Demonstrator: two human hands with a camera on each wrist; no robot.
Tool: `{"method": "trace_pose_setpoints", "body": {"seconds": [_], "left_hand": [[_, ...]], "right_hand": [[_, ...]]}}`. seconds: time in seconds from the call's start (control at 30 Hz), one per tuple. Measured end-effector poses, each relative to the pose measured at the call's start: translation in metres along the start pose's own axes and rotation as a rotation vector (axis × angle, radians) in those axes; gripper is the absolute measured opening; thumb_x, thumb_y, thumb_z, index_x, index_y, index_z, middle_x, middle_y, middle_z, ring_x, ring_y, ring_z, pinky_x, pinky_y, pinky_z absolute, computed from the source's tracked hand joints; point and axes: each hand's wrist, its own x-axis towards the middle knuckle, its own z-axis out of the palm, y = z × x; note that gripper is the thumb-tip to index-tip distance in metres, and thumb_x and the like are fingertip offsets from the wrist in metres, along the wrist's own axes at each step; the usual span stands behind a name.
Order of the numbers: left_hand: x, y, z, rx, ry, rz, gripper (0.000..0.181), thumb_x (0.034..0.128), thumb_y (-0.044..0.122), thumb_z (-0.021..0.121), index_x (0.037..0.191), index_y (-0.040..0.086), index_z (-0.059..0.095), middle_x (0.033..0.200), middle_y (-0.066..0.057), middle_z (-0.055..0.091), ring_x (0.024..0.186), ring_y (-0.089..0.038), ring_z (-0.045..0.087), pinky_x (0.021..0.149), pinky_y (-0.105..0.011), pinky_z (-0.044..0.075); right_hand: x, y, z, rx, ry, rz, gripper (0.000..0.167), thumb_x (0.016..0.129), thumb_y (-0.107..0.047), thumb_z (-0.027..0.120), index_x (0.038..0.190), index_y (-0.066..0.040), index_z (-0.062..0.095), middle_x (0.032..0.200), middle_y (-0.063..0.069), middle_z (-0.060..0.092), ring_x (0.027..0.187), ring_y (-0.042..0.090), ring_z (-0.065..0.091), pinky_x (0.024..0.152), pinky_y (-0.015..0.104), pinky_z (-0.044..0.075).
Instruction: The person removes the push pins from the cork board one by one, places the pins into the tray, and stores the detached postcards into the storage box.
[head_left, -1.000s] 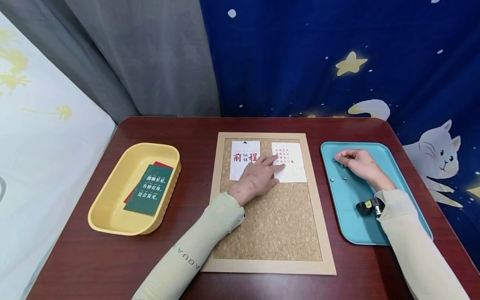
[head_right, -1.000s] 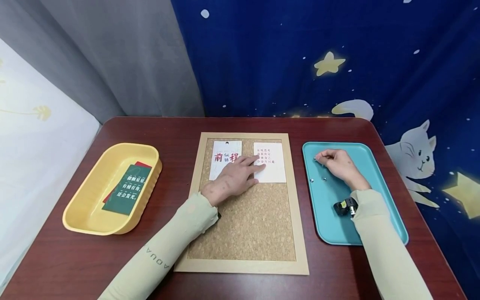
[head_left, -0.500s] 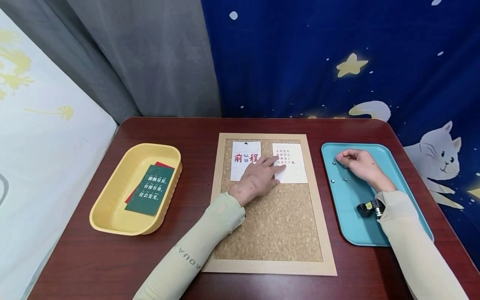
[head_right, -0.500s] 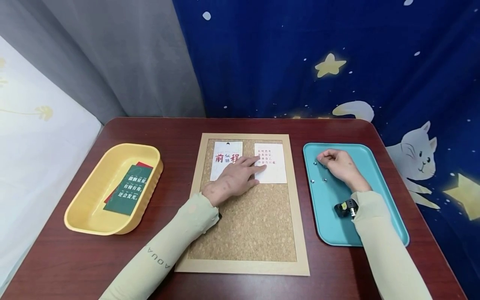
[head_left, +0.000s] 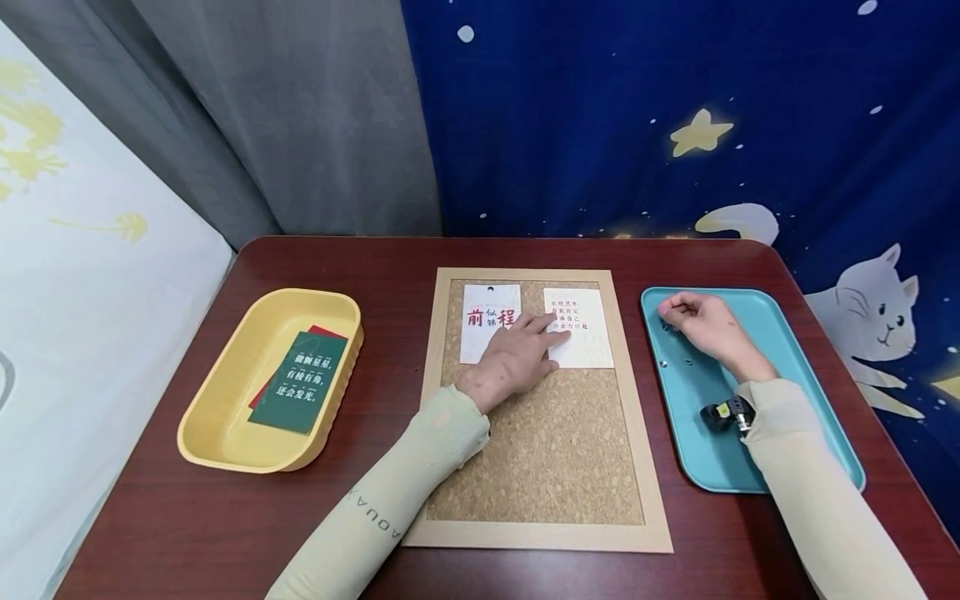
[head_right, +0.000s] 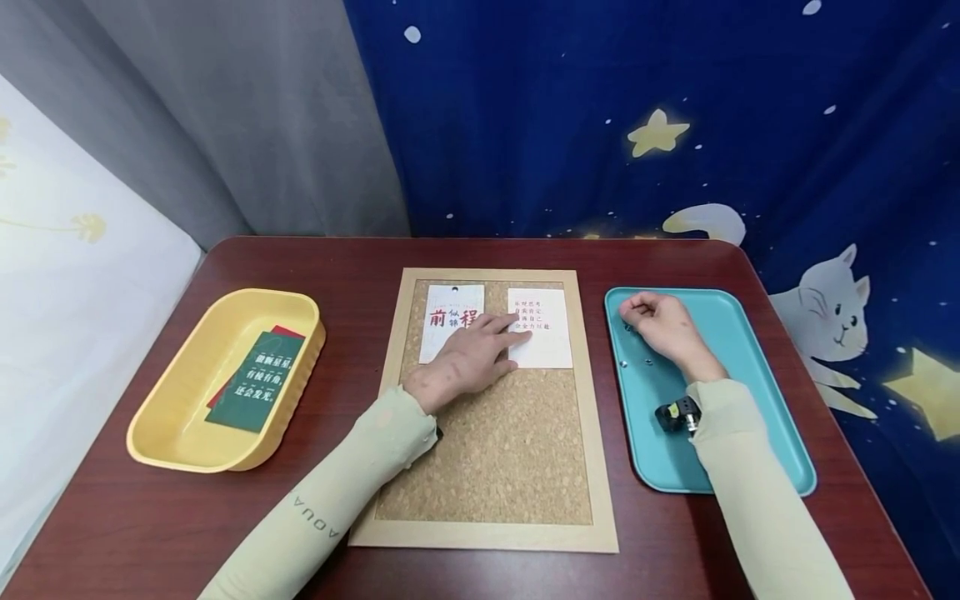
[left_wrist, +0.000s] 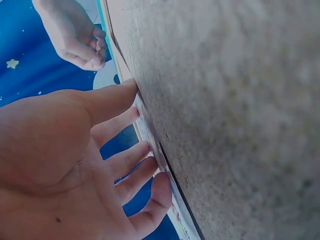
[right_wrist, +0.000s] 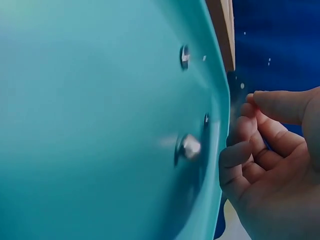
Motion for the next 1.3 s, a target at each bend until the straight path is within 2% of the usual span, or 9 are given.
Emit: {"method": "trace_pose_setpoints", "body": {"seconds": [0.3,0.43,0.5,0.57,0.7,0.8,1.03,1.3], "left_hand": [[0.0,-0.001,0.0,-0.023,0.029,0.014,0.055,0.1057,0.039,0.059,0.158,0.034,0.045,0.172,0.004,0.031,0.158,-0.017,0.031,0.112,-0.043,0.05],[0.001,-0.001,-0.001,-0.026,0.035,0.019,0.055,0.1053,0.038,0.06,0.158,0.034,0.045,0.171,0.004,0.032,0.157,-0.017,0.032,0.112,-0.043,0.05],[0.001,-0.002,-0.001,-0.027,0.034,0.02,0.055,0.1052,0.038,0.06,0.158,0.034,0.046,0.171,0.004,0.032,0.157,-0.017,0.032,0.112,-0.042,0.05],[0.002,-0.002,-0.001,-0.027,0.033,0.021,0.054,0.1052,0.038,0.06,0.157,0.033,0.046,0.171,0.004,0.032,0.157,-0.017,0.032,0.113,-0.041,0.05],[0.002,-0.003,0.0,-0.03,0.027,0.021,0.055,0.1053,0.038,0.06,0.158,0.033,0.045,0.171,0.004,0.032,0.157,-0.018,0.032,0.115,-0.039,0.048],[0.003,-0.003,-0.001,-0.036,0.023,0.019,0.055,0.1053,0.038,0.06,0.158,0.034,0.045,0.172,0.004,0.031,0.159,-0.02,0.029,0.118,-0.04,0.045],[0.005,-0.002,-0.001,-0.042,0.017,0.015,0.055,0.105,0.039,0.06,0.158,0.034,0.045,0.172,0.004,0.03,0.16,-0.02,0.027,0.121,-0.041,0.043],[0.005,-0.003,0.0,-0.04,0.019,0.009,0.055,0.104,0.039,0.062,0.157,0.035,0.047,0.171,0.005,0.032,0.159,-0.017,0.029,0.121,-0.039,0.042]], "right_hand": [[0.007,-0.017,0.015,0.051,-0.025,-0.032,0.03,0.108,-0.026,0.057,0.119,0.0,0.068,0.099,0.019,0.069,0.076,0.014,0.06,0.065,0.024,0.048],[0.009,-0.023,0.022,0.072,-0.03,-0.058,0.03,0.108,-0.022,0.057,0.123,0.002,0.066,0.104,0.023,0.07,0.076,0.018,0.066,0.068,0.025,0.053],[0.009,-0.026,0.025,0.056,-0.025,-0.074,0.033,0.108,-0.023,0.056,0.13,0.001,0.064,0.113,0.024,0.067,0.084,0.025,0.07,0.074,0.03,0.055],[0.008,-0.029,0.028,0.025,-0.02,-0.09,0.038,0.109,-0.024,0.055,0.138,0.0,0.06,0.125,0.024,0.062,0.098,0.033,0.07,0.084,0.039,0.055],[0.007,-0.036,0.032,-0.021,-0.03,-0.129,0.046,0.11,-0.021,0.051,0.151,0.0,0.049,0.148,0.026,0.049,0.132,0.044,0.055,0.109,0.059,0.044],[0.006,-0.041,0.034,-0.069,-0.052,-0.161,0.049,0.111,-0.015,0.048,0.156,0.003,0.041,0.159,0.028,0.039,0.146,0.047,0.041,0.119,0.063,0.034],[0.002,-0.048,0.041,-0.194,-0.187,-0.175,0.055,0.112,-0.014,0.043,0.16,0.007,0.028,0.166,0.036,0.024,0.153,0.054,0.027,0.123,0.065,0.028],[-0.002,-0.049,0.048,-0.256,-0.26,-0.224,0.059,0.111,-0.01,0.041,0.162,0.01,0.018,0.168,0.037,0.015,0.155,0.054,0.021,0.124,0.064,0.027]]}}
